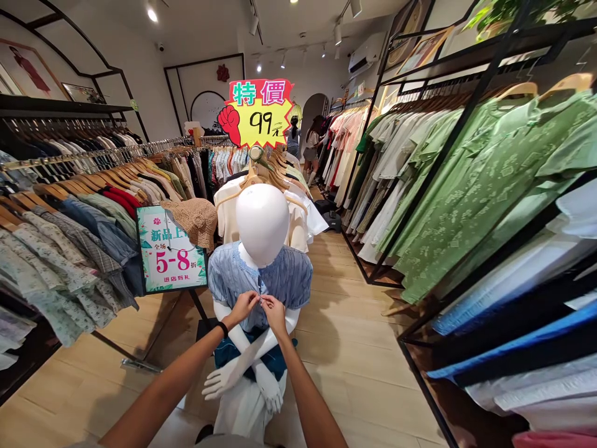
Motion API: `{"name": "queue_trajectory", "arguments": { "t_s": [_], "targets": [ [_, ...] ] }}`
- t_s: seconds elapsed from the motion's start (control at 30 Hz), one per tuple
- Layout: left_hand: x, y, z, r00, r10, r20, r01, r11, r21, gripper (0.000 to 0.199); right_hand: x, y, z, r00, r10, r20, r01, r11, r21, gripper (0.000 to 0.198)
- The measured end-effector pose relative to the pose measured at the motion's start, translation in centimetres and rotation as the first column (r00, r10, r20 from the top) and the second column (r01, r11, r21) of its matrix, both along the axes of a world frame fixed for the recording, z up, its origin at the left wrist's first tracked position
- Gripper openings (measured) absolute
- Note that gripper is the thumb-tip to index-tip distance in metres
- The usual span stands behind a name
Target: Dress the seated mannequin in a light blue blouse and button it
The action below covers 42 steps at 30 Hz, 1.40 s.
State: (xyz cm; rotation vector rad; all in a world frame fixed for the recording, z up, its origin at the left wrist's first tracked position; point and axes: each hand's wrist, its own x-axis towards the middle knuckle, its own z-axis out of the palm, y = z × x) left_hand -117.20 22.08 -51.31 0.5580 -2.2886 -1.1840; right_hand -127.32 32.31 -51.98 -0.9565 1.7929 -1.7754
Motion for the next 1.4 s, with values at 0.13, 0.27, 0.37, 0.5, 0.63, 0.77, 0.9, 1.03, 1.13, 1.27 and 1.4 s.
{"name": "queue_trajectory", "arguments": {
  "t_s": [0.13,0.27,0.37,0.5,0.63,0.77,0.9,1.03,1.13,1.27,1.4],
  "targets": [
    [-0.1,0.2,-0.4,1.000,0.017,-0.024,-0.016,0.999,0.044,0.031,0.0,-0.1,-0.2,0.999,-0.030,-0.027,0.030,0.999,-0.013,0.034],
    [-0.1,0.3,-0.6,0.999,0.024,-0.031,-0.021,0.997,0.071,0.030,0.1,-0.1,-0.3,0.996,-0.050,-0.069,0.048,0.999,-0.022,0.032],
    [-0.1,0.3,-0.5,0.999,0.028,-0.034,-0.025,0.997,0.080,0.030,0.1,-0.2,-0.3,0.993,-0.059,-0.102,0.057,0.998,-0.025,0.030],
    [0.0,0.3,-0.4,0.999,0.020,-0.029,-0.018,0.997,0.075,0.027,0.1,-0.1,-0.1,0.986,-0.039,-0.159,0.035,0.999,-0.024,0.026],
    [0.2,0.2,-0.2,0.999,-0.027,-0.024,0.029,0.998,0.059,0.023,-0.1,-0.1,0.1,0.975,0.002,-0.220,-0.003,1.000,-0.004,0.029],
    [0.2,0.1,-0.2,0.999,-0.041,-0.030,0.043,0.998,0.052,0.024,-0.2,-0.1,0.1,0.964,-0.001,-0.268,0.004,1.000,0.011,0.030],
    [0.2,0.1,-0.4,0.999,-0.023,-0.042,0.027,0.997,0.079,0.024,-0.2,-0.1,0.0,0.957,-0.008,-0.291,0.012,1.000,0.013,0.031],
    [0.1,0.2,-0.9,0.998,-0.006,-0.063,0.015,0.991,0.135,0.021,0.0,-0.1,0.0,0.951,-0.024,-0.310,0.031,0.999,0.015,0.031],
    [-0.2,0.2,-1.1,0.997,-0.007,-0.080,0.023,0.979,0.202,0.020,0.1,-0.1,0.2,0.948,-0.038,-0.316,0.045,0.999,0.015,0.031],
    [-0.5,0.4,-0.8,0.995,-0.030,-0.096,0.054,0.965,0.257,0.022,-0.2,-0.1,0.7,0.948,-0.051,-0.315,0.056,0.998,0.007,0.029],
    [-0.5,0.3,-0.1,0.994,-0.042,-0.103,0.067,0.963,0.260,0.025,-0.6,-0.2,0.9,0.958,-0.032,-0.285,0.036,0.999,0.009,0.027]
  ]
}}
